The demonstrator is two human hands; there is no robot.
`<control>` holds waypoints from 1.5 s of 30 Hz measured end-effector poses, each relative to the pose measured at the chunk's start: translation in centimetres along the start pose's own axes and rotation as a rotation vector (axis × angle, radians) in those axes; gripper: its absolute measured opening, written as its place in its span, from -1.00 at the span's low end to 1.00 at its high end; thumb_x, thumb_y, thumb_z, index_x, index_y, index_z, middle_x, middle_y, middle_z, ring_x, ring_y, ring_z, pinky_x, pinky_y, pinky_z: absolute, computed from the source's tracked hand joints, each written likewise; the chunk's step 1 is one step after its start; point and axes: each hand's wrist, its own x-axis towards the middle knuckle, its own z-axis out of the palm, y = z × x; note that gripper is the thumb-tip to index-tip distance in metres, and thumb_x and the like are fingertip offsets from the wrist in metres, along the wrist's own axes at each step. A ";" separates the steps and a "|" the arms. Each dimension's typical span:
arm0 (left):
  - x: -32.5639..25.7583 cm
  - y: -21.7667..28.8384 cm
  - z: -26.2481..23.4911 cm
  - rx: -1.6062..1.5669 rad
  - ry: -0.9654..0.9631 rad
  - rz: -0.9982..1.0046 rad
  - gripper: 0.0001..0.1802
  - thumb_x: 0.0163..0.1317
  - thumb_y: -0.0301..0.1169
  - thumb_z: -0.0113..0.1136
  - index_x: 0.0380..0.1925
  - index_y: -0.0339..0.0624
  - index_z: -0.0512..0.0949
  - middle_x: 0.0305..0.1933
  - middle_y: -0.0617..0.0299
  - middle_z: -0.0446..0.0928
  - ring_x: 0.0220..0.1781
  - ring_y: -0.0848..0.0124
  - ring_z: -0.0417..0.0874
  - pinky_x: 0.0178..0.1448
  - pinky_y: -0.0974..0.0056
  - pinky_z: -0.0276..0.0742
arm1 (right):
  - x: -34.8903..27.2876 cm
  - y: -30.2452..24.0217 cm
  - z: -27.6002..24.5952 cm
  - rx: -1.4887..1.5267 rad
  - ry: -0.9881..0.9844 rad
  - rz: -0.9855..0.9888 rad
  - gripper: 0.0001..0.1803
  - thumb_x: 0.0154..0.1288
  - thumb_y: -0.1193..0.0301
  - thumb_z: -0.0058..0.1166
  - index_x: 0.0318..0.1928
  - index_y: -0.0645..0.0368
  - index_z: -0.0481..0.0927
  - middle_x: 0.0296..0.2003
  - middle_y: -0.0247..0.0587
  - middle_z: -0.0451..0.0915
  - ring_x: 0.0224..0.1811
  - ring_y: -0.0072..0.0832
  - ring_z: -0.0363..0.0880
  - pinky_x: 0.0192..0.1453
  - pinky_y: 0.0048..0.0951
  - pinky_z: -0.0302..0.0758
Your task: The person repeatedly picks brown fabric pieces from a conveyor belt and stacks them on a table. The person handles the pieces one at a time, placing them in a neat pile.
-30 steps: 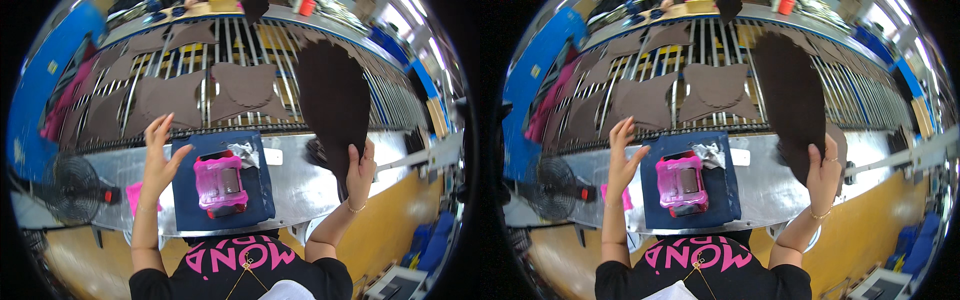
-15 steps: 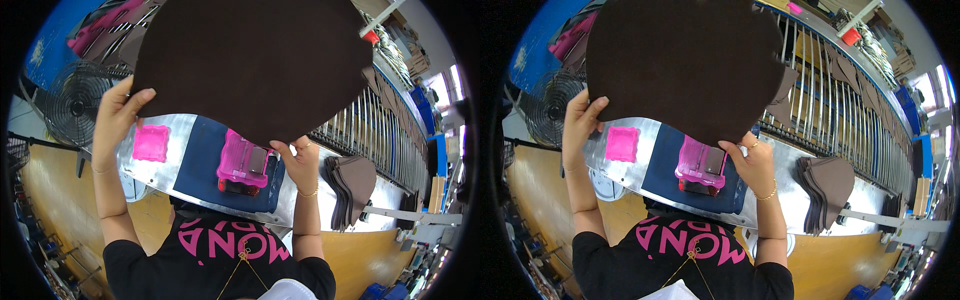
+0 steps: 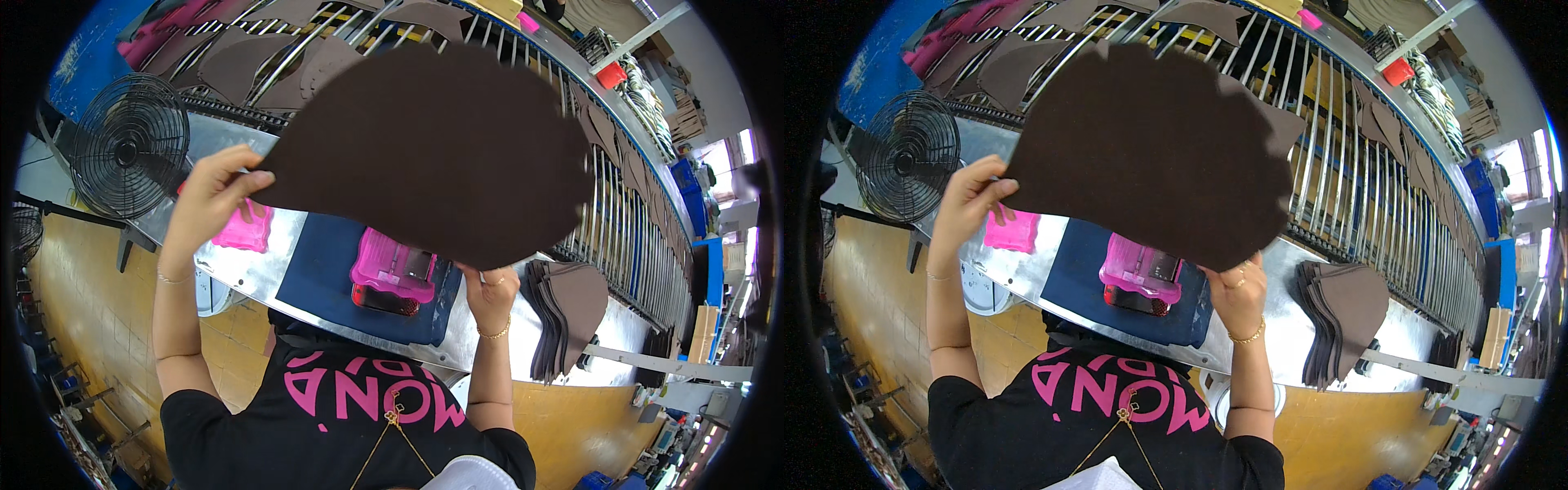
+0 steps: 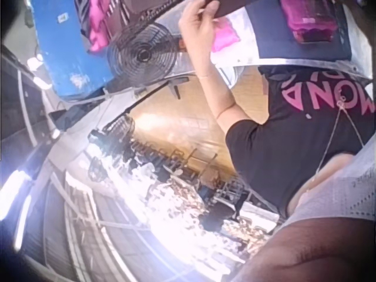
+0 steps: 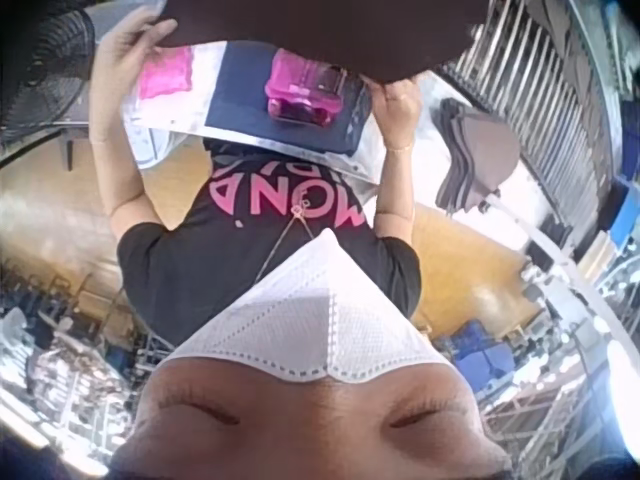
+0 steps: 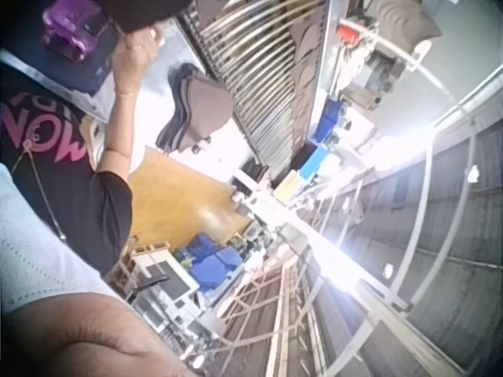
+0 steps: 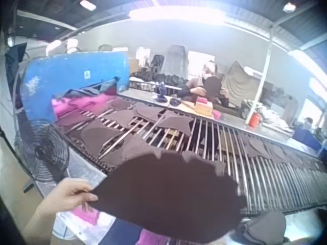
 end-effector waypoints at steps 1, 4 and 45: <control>0.1 -0.1 0.8 0.020 -0.039 -0.002 -0.93 0.21 -0.59 0.14 -0.37 -0.43 0.50 -0.47 0.28 0.38 -0.55 0.57 0.53 -0.55 0.50 0.44 | -1.1 0.5 -0.5 -0.028 0.018 0.026 -0.83 -0.03 0.59 0.31 -0.34 0.21 0.68 -0.43 -0.13 0.65 -0.37 -0.20 0.62 -0.10 -0.35 0.49; 1.1 0.0 3.8 0.051 -0.136 -0.017 -0.95 0.20 -0.61 0.13 -0.37 -0.42 0.52 -0.47 0.20 0.41 -0.54 0.47 0.62 -0.56 0.45 0.47 | -4.9 1.7 -1.5 -0.116 0.031 0.174 -0.81 -0.03 0.60 0.31 -0.32 0.20 0.69 -0.37 -0.12 0.67 -0.31 -0.23 0.63 -0.06 -0.38 0.48; 5.8 -12.4 0.7 -0.182 0.216 -0.013 -0.65 0.16 -0.45 0.28 -0.01 -0.10 0.55 -0.34 0.26 0.47 -0.68 0.60 0.26 -0.55 0.46 0.23 | 40.8 23.8 30.8 0.650 0.167 0.760 -0.61 0.30 0.51 0.07 0.14 0.21 0.45 -0.25 -0.30 0.62 -0.47 -0.56 0.62 -0.56 -0.63 0.34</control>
